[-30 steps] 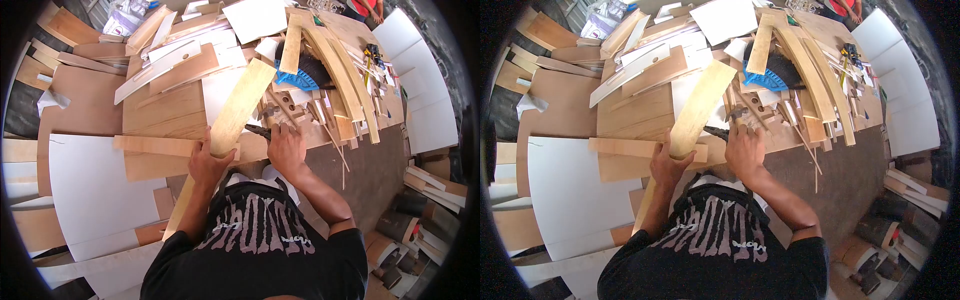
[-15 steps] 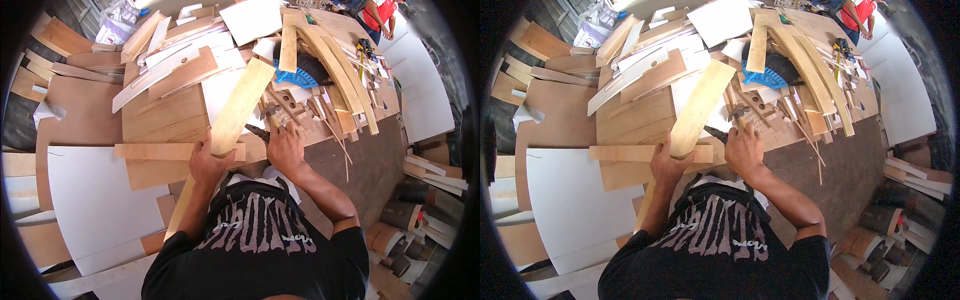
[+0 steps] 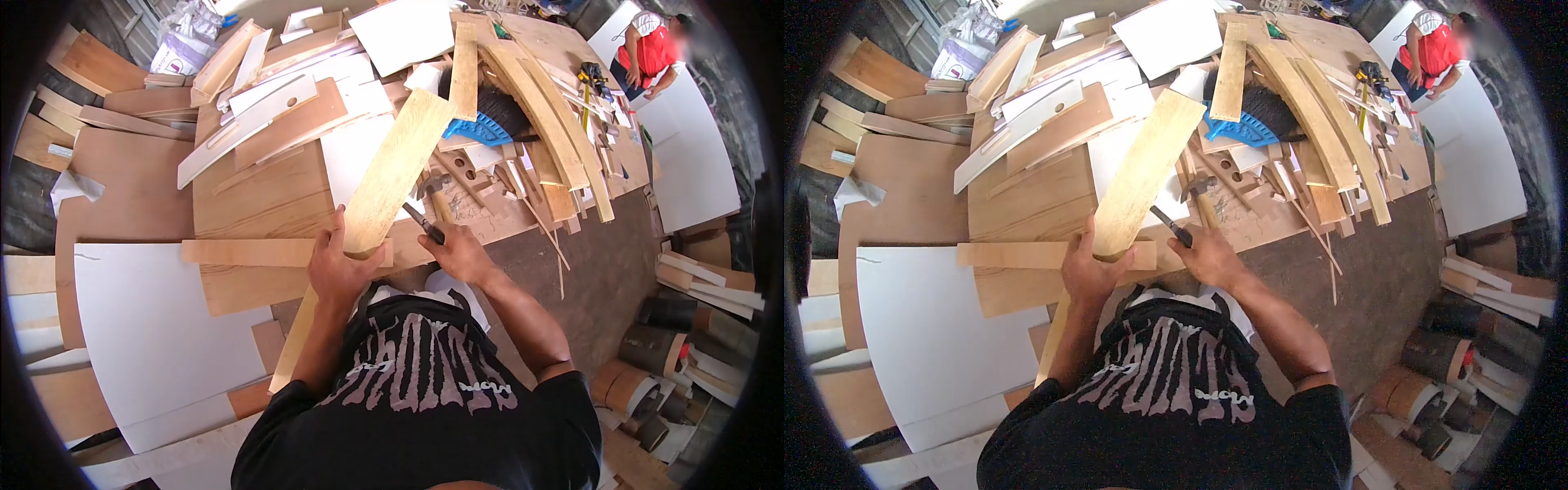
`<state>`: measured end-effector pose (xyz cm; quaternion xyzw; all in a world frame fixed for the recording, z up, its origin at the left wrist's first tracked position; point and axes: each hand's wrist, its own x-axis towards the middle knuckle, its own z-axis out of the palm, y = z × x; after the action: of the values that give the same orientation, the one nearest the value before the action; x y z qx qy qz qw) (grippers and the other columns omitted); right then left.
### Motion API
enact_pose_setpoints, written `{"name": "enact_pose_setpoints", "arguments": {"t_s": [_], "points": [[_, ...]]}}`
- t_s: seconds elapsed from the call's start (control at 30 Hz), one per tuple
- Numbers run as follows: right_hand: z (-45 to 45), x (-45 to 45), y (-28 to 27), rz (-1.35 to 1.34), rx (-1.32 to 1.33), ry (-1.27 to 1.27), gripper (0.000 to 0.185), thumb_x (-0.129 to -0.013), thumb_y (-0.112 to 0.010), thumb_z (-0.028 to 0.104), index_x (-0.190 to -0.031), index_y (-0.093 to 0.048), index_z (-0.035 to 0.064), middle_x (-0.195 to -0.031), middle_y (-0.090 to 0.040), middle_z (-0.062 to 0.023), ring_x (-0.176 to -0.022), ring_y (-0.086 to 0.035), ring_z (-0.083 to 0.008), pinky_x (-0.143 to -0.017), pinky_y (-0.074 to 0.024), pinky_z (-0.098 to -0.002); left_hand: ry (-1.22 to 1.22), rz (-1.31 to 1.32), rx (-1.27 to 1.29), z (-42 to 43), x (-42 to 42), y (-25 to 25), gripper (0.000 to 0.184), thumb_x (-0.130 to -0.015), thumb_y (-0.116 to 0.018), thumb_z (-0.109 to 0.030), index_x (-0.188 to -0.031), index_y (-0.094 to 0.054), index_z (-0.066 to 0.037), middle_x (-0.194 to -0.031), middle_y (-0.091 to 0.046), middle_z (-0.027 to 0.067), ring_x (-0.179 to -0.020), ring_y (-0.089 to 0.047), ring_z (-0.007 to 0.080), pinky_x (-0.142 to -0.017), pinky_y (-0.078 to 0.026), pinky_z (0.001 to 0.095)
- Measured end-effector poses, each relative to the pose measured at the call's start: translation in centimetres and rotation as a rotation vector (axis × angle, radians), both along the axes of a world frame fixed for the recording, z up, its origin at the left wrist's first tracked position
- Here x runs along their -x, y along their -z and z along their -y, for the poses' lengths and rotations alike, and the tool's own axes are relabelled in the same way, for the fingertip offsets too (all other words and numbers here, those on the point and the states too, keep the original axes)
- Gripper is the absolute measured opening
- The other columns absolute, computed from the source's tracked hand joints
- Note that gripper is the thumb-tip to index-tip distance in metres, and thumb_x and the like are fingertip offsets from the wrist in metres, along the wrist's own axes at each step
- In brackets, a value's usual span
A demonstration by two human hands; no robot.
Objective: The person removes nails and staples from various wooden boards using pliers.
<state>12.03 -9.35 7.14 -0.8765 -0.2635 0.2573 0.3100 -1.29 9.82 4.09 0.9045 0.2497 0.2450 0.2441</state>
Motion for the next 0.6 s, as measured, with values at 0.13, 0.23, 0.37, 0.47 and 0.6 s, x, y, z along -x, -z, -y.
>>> {"name": "enact_pose_setpoints", "arguments": {"t_s": [0.13,0.23,0.37,0.47,0.6], "points": [[0.7,-0.8,1.8,-0.273,-0.162,0.029,0.039,-0.102,-0.065,0.036,-0.082,-0.056,0.0031,-0.063,-0.051,-0.0033,-0.059,-0.048,-0.0142,-0.055,-0.0411,-0.0330,-0.011,0.030,0.012,0.9,-1.0,-0.6,0.096,-0.064,-0.090,-0.045,-0.148,-0.055,-0.014,-0.096,-0.065,0.0147,-0.083,-0.068,0.0340,-0.071,-0.055,0.0453],[1.3,-1.3,3.4,-0.647,-0.387,0.121,0.035,-0.104,-0.063,0.033,-0.081,-0.052,0.0083,-0.066,-0.044,0.0038,-0.057,-0.042,-0.0087,-0.051,-0.0333,-0.0276,-0.017,0.050,0.025,1.6,-2.0,-1.1,0.096,-0.064,-0.091,-0.044,-0.148,-0.055,-0.014,-0.098,-0.066,0.0150,-0.085,-0.068,0.0339,-0.071,-0.055,0.0449],[2.1,-2.3,0.3,-0.995,-0.488,0.155,0.033,-0.104,-0.062,0.032,-0.082,-0.050,0.0105,-0.071,-0.045,0.0033,-0.059,-0.041,-0.0079,-0.051,-0.0306,-0.0259,-0.032,0.054,0.073,2.8,-3.4,-2.1,0.095,-0.064,-0.092,-0.041,-0.147,-0.055,-0.013,-0.099,-0.067,0.0150,-0.087,-0.069,0.0337,-0.073,-0.056,0.0444],[2.8,-3.0,-0.4,-1.158,-0.595,0.146,0.033,-0.105,-0.061,0.035,-0.085,-0.048,0.0106,-0.074,-0.046,0.0018,-0.059,-0.039,-0.0076,-0.051,-0.0302,-0.0250,-0.005,0.119,0.113,3.6,-4.6,-2.2,0.094,-0.065,-0.093,-0.037,-0.147,-0.055,-0.010,-0.100,-0.067,0.0160,-0.089,-0.070,0.0336,-0.075,-0.056,0.0442],[4.0,-3.9,0.6,-1.523,-0.780,0.030,0.035,-0.106,-0.055,0.042,-0.091,-0.048,0.0112,-0.075,-0.041,0.0031,-0.058,-0.034,-0.0069,-0.052,-0.0290,-0.0237,0.033,0.156,0.093,4.7,-6.1,-2.6,0.094,-0.064,-0.094,-0.034,-0.146,-0.055,-0.007,-0.102,-0.068,0.0179,-0.091,-0.071,0.0342,-0.078,-0.056,0.0435]]}}
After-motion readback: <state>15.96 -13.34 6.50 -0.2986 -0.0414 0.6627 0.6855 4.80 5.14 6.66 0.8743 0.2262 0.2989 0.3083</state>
